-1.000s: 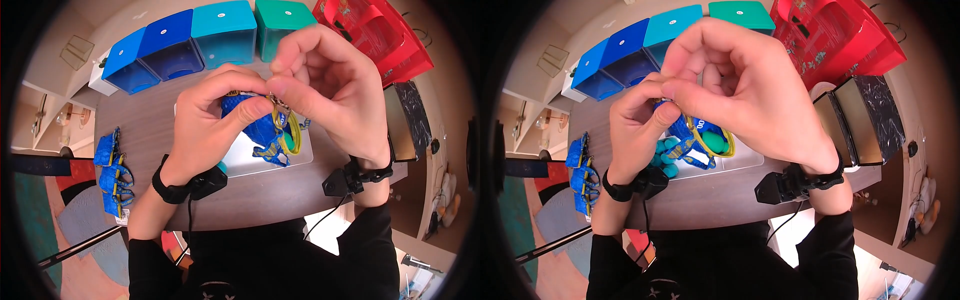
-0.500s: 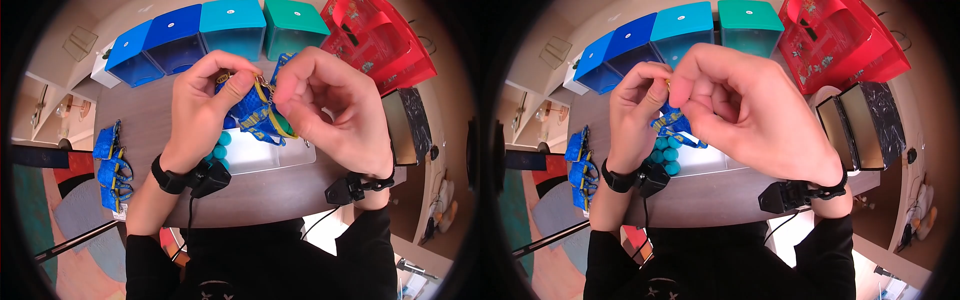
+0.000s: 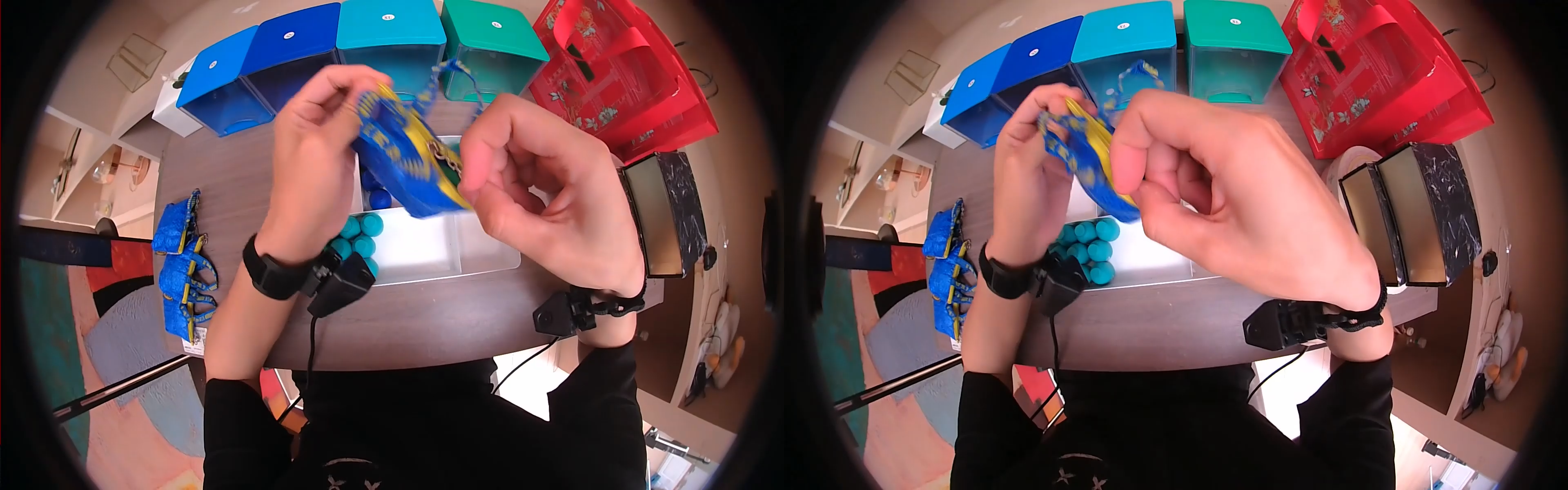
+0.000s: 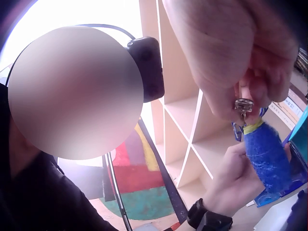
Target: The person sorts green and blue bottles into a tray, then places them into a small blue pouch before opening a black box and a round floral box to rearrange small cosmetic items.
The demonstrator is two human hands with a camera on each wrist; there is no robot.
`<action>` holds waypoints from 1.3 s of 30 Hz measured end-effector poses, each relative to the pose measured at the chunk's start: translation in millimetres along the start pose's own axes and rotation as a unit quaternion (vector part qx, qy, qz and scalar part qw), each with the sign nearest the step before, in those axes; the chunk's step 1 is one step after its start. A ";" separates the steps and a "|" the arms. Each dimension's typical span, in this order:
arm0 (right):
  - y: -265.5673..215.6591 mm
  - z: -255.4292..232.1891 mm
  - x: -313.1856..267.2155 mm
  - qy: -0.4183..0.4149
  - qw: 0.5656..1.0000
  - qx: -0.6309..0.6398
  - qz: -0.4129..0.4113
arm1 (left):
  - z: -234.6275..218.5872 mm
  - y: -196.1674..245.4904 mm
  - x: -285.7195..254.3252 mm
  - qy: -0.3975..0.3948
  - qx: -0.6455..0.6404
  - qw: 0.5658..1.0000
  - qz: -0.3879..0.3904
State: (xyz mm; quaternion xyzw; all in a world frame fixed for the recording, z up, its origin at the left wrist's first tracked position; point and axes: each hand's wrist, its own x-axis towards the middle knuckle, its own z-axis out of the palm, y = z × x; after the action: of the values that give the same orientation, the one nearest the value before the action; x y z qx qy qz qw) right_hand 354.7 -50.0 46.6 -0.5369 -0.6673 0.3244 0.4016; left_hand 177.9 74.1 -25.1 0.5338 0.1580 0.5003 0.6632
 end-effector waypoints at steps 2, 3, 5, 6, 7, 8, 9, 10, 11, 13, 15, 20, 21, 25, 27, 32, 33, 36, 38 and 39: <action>0.9 1.5 -1.8 -0.012 1.000 0.001 0.014 | -15.9 5.6 7.3 0.050 -0.056 0.993 -0.090; 3.0 4.0 -1.7 -0.002 1.000 -0.005 -0.005 | -20.6 6.5 8.6 0.051 -0.056 0.993 -0.090; 3.5 4.3 0.9 0.011 0.999 -0.010 -0.029 | -25.2 10.5 13.5 0.066 -0.063 0.991 -0.094; 3.3 3.7 0.9 0.004 0.999 -0.016 -0.034 | -22.6 13.2 12.2 0.076 -0.055 0.991 -0.092; 3.1 3.4 0.6 -0.005 0.999 -0.022 -0.038 | -19.7 16.3 11.6 0.077 -0.055 0.991 -0.093; 2.2 3.1 -0.2 -0.007 0.999 -0.021 -0.036 | -17.2 18.3 10.3 0.076 -0.049 0.992 -0.083; 0.5 2.7 -1.1 -0.005 0.999 -0.017 -0.032 | -16.3 19.1 9.0 0.075 -0.042 0.994 -0.071; -1.1 2.4 -0.9 -0.001 0.999 -0.013 -0.030 | -17.8 19.3 8.8 0.076 -0.042 0.994 -0.070; -1.6 2.8 -0.4 -0.001 0.999 -0.013 -0.032 | -20.5 19.7 9.0 0.061 -0.063 0.993 -0.080; -0.4 4.9 -0.7 0.009 0.999 -0.016 -0.037 | -22.0 20.6 9.6 0.046 -0.083 0.991 -0.090; 1.3 6.6 -1.6 0.011 0.999 -0.019 -0.035 | -21.0 21.4 8.3 0.031 -0.108 0.991 -0.075; 3.0 8.4 3.7 0.028 0.999 -0.010 -0.032 | -24.7 20.8 8.5 -0.022 -0.124 0.990 -0.064; 2.5 10.9 4.9 0.056 0.998 -0.015 -0.024 | -22.7 19.8 7.4 -0.043 -0.124 0.990 -0.047; 17.7 13.2 13.3 0.126 0.990 -0.039 -0.052 | -11.6 17.5 3.8 -0.031 -0.118 0.991 -0.053; 17.8 9.7 13.7 0.124 0.990 -0.050 -0.043 | -7.4 19.5 4.9 -0.021 -0.125 0.990 -0.060; 22.0 12.2 13.2 0.118 0.989 -0.063 -0.067 | -10.0 26.8 10.9 -0.122 0.005 0.991 -0.057; 22.3 14.6 13.3 0.123 0.986 -0.077 -0.082 | -7.2 30.5 8.3 -0.123 0.006 0.991 -0.056; 17.8 13.8 11.5 0.120 0.979 -0.117 -0.119 | 5.1 47.1 -0.8 -0.103 0.136 0.984 -0.045; 21.3 13.6 12.5 0.103 0.964 -0.158 -0.188 | -2.8 60.2 -0.8 -0.136 0.268 0.954 0.007; 22.3 14.2 12.7 0.105 0.964 -0.156 -0.189 | -9.5 68.0 -1.8 -0.166 0.392 0.903 0.057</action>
State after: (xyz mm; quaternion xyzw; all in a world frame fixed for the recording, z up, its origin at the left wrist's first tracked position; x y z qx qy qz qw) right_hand 351.0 -32.9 23.1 -0.4884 -0.7530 0.0765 0.4342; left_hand 136.4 73.0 29.6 0.8340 0.1985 0.3392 0.3872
